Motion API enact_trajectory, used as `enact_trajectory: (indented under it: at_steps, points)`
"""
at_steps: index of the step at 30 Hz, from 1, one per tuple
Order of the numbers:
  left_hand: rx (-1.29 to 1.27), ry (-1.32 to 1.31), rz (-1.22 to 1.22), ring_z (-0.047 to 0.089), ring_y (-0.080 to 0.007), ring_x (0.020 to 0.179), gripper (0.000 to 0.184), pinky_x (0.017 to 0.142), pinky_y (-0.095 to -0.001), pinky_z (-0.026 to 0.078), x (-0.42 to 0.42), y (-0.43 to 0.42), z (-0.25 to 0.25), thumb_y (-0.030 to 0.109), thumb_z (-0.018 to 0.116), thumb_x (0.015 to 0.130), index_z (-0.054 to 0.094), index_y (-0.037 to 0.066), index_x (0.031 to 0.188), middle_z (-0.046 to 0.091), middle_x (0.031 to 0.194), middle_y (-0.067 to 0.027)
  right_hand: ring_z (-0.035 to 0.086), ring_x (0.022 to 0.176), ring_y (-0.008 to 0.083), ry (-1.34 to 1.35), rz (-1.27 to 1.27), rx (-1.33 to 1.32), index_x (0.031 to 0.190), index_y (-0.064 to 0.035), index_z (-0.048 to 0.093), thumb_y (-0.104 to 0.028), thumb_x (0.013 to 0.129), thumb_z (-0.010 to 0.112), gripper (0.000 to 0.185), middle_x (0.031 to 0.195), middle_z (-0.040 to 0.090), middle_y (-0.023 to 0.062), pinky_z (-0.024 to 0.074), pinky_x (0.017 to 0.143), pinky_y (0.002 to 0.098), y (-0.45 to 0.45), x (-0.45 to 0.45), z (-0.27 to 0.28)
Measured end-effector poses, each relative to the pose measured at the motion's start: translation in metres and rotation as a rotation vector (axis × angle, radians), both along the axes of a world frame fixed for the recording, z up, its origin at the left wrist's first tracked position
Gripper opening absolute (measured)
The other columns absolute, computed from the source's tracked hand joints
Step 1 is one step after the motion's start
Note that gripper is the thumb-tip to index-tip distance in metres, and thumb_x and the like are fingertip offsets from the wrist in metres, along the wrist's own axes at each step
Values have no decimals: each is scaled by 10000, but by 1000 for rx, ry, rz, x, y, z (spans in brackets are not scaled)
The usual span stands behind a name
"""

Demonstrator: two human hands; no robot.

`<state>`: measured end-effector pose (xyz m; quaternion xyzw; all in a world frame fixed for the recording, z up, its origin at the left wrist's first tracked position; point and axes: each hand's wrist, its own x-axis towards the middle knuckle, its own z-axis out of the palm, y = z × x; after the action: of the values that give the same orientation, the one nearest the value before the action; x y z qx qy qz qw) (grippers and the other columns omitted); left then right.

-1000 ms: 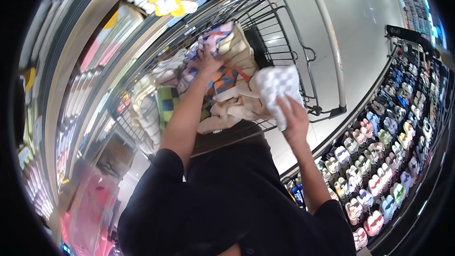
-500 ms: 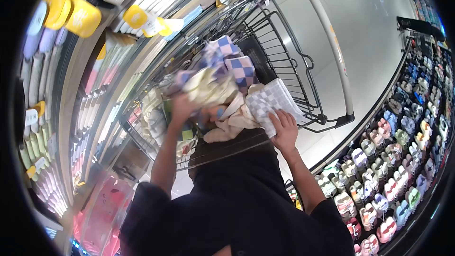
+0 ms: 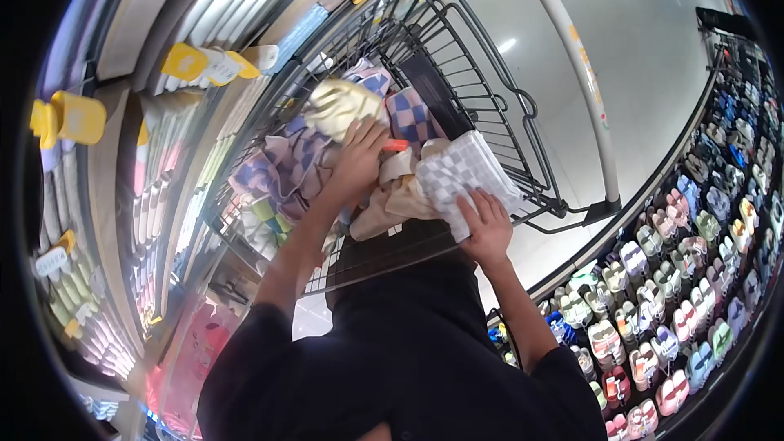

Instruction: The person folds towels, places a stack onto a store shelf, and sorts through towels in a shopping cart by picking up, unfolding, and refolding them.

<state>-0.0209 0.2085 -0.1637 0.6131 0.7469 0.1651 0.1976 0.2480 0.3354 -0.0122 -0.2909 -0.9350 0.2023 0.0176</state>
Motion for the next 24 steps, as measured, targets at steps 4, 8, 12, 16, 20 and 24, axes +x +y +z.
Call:
enact_trajectory:
  at_steps: [4, 8, 12, 16, 20, 24]
  points:
    - [-310, 445, -193, 322, -315, 1419, 632, 1136, -489, 260, -9, 43, -126, 234, 695, 773, 523, 96, 1364, 501, 1426, -70, 602, 1138, 330, -32, -8, -14, 1153, -133, 691, -158, 636, 718, 518, 1204, 637, 106, 485, 951, 437, 1, -2, -5]
    - [-810, 407, -147, 557, -267, 1232, 520, 1083, -472, 343, -33, 74, -116, 334, 725, 770, 626, 127, 1236, 646, 1238, -92, 620, 1117, 317, -126, -14, -54, 1141, -144, 697, -129, 629, 728, 513, 1196, 645, 94, 512, 916, 416, 6, -3, 0]
    - [-773, 66, -209, 711, -260, 912, 353, 848, -384, 533, -63, 32, -73, 355, 779, 681, 753, 102, 926, 729, 926, -118, 625, 1116, 317, -77, -55, -69, 1153, -144, 695, -121, 631, 733, 524, 1195, 646, 93, 520, 916, 413, 8, -4, -2]
    - [-962, -1, -241, 723, -304, 804, 282, 717, -415, 571, -98, -33, 12, 326, 756, 672, 759, 93, 833, 727, 864, -167, 603, 1150, 327, -76, -55, -96, 1175, -151, 680, -181, 655, 735, 525, 1228, 622, 97, 496, 960, 433, 6, 4, -6]
    - [-900, 26, -70, 711, -342, 770, 396, 693, -437, 559, -115, -97, -31, 469, 683, 697, 754, 87, 771, 714, 770, -153, 609, 1142, 323, -77, -68, -99, 1174, -150, 684, -186, 652, 736, 526, 1219, 626, 98, 499, 955, 434, 6, 1, -6]
    - [-839, -292, -201, 691, -338, 859, 381, 762, -429, 539, -86, -47, -27, 418, 666, 736, 735, 67, 863, 709, 847, -181, 649, 1071, 329, -34, -62, -70, 1119, -123, 711, -178, 667, 725, 456, 1163, 663, 106, 529, 888, 418, 8, -6, -2]
